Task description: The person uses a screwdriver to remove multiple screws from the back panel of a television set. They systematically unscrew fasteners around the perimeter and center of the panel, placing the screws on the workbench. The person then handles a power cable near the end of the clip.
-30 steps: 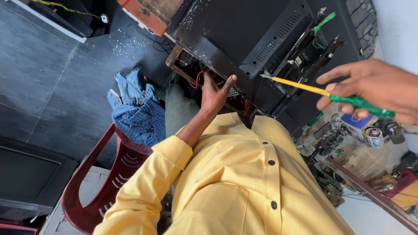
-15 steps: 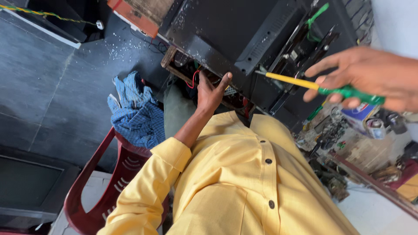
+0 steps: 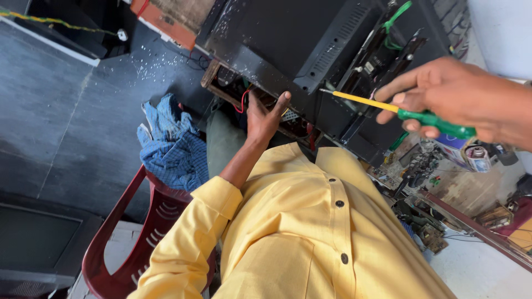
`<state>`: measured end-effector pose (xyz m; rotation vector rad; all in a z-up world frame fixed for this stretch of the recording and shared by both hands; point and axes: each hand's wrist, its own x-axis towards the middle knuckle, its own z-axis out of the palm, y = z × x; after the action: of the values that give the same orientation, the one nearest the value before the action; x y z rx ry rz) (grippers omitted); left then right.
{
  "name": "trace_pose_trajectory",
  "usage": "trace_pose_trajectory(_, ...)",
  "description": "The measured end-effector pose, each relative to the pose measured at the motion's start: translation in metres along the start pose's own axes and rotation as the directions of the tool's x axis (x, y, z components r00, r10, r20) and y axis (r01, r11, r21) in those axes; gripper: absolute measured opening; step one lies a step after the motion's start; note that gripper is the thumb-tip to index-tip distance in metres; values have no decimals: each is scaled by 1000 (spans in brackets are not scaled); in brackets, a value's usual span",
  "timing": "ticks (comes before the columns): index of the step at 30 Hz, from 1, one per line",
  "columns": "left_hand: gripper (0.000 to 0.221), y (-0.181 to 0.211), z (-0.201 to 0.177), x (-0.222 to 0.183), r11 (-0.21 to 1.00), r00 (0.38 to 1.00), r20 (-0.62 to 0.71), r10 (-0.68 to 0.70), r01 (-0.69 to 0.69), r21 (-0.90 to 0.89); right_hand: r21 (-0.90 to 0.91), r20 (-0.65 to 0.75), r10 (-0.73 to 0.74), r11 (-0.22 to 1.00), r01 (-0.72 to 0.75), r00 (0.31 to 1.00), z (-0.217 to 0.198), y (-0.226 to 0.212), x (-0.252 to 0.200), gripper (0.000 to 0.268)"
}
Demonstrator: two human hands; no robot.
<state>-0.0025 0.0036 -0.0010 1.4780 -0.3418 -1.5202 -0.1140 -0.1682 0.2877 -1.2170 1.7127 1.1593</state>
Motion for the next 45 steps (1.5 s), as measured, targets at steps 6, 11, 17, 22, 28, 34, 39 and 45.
trace_pose_trajectory(6, 79, -7, 2, 3, 997, 999, -1, -36, 36, -70, -214, -90, -536, 834, 509, 840, 12, 32, 15, 53)
trace_pose_trajectory(11, 75, -10, 1, 5, 999, 999, -26, 37, -38, -34, -847, 62, -598, 392, 359, 799, 31, 20, -22, 33)
trace_pose_trajectory(17, 70, -18, 3, 1, 999, 996, -89, -1, 5, 40, -605, -92, -591, 672, 427, 801, 21, 7, -2, 18)
trace_pose_trajectory(22, 74, -29, 19, 3, 979, 991, -74, -115, 100, -179, 312, -46, -303, 901, 302, 952, 10, 27, 20, 31)
trace_pose_trajectory(28, 76, -73, 52, -5, 986, 997, -38, -74, 67, -152, 493, -106, -390, 779, 389, 915, 54, 103, 13, 40)
trace_pose_trajectory(34, 59, -137, 73, -44, 999, 993, 108, -42, 44, -21, 543, -475, -496, 485, 686, 727, 126, 256, -30, 38)
trace_pose_trajectory(39, 50, -174, 66, -57, 994, 921, 385, -59, 20, 104, 691, -715, -35, 113, 714, 698, 222, 354, 12, 40)
trace_pose_trajectory(45, 41, -217, 31, -71, 946, 890, 456, -14, -136, 295, 370, -929, 232, 631, 682, 289, 304, 412, 162, 31)
